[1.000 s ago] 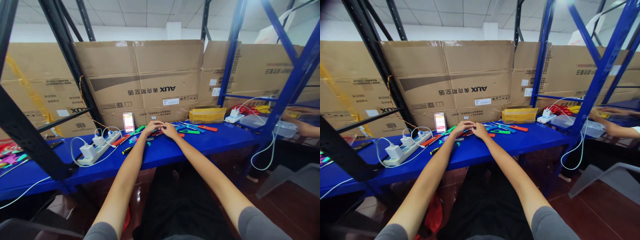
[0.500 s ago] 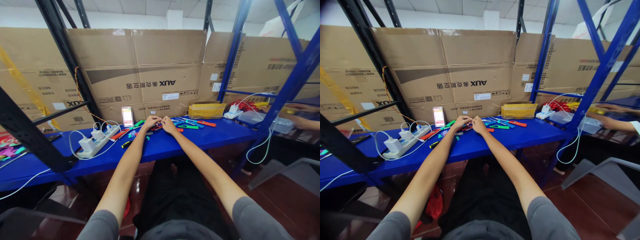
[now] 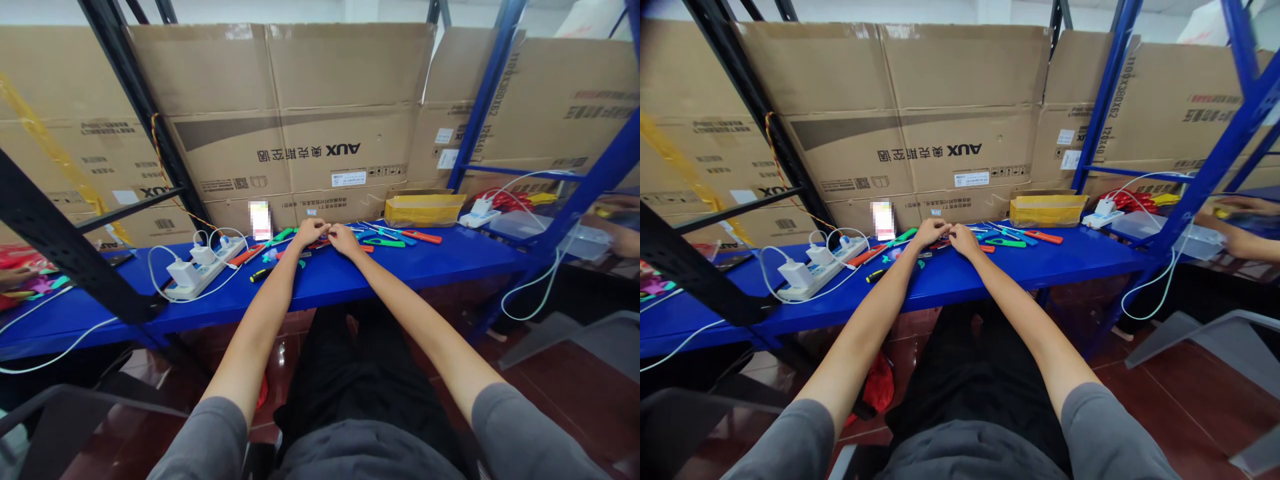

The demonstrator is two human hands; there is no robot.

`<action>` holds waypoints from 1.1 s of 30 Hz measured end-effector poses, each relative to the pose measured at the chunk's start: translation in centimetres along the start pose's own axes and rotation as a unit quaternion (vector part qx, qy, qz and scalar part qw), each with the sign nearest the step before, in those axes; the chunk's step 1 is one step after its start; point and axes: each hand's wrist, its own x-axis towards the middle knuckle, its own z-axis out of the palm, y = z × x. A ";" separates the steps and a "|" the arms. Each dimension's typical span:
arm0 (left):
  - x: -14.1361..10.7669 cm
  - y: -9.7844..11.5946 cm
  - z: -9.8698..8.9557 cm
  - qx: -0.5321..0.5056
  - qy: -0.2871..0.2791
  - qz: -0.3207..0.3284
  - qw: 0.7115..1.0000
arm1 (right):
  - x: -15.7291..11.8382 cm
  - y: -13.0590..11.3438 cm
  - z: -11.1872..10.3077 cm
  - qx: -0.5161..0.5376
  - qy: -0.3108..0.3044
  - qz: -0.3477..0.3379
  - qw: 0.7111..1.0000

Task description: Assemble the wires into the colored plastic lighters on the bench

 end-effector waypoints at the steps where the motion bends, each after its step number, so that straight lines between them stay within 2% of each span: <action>1: 0.0 0.0 0.0 0.020 0.008 0.002 1.000 | 0.0 -0.1 -0.1 0.001 0.001 0.001 1.000; 7: 0.0 0.1 0.1 0.034 0.001 -0.024 0.999 | -0.2 -0.5 -0.6 0.003 0.011 0.009 1.000; 13: 0.1 -0.1 0.1 0.076 0.025 -0.032 0.996 | -0.2 -0.7 -0.9 0.001 0.025 0.023 0.999; 21: 0.3 -0.2 0.1 0.106 0.017 -0.009 0.994 | -0.1 -0.4 -0.5 -0.002 0.020 0.014 1.000; 33: 0.3 0.0 0.2 0.097 0.032 -0.014 0.995 | -0.3 -1.1 -0.9 -0.006 0.011 0.014 1.000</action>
